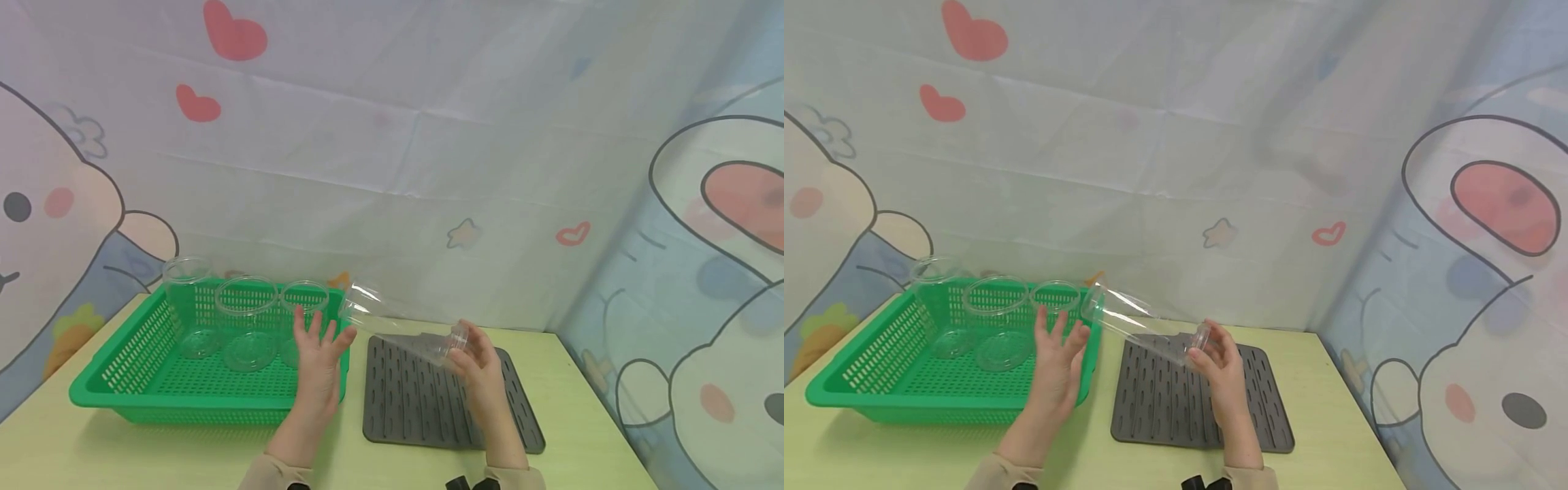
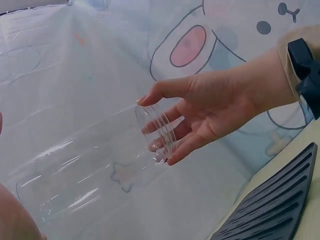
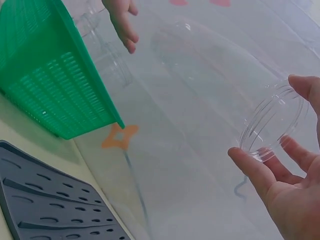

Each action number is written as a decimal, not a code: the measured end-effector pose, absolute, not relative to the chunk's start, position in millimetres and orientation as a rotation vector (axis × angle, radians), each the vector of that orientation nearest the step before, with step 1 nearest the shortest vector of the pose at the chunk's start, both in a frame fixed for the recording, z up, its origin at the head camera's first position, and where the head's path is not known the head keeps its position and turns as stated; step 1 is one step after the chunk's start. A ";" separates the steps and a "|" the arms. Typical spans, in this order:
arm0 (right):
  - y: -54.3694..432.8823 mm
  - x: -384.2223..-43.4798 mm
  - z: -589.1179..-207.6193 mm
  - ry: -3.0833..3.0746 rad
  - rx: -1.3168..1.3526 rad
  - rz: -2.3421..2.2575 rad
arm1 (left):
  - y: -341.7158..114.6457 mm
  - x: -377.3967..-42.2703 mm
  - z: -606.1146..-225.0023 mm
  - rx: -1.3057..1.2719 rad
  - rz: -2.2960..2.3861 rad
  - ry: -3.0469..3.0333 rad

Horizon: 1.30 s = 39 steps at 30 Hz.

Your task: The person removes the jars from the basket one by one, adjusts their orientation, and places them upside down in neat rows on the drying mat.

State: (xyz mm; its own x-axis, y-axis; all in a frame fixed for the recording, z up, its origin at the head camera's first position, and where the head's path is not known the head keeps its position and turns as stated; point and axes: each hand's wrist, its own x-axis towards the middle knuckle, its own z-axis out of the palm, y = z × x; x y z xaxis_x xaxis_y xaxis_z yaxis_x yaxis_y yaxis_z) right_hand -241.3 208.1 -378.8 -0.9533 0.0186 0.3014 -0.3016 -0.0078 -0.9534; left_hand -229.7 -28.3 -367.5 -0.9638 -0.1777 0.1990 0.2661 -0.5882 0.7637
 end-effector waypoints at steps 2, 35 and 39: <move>206.9 -240.6 -377.6 -2.034 0.290 2.060 | -24.8 -229.6 -369.0 -0.166 -2.651 -1.232; 176.4 -235.9 -379.2 -2.034 0.462 2.096 | -4.5 -229.2 -382.8 -0.355 -3.033 -0.961; 176.5 -235.9 -379.3 -2.040 0.468 2.092 | -4.6 -229.1 -382.2 -0.354 -3.040 -0.959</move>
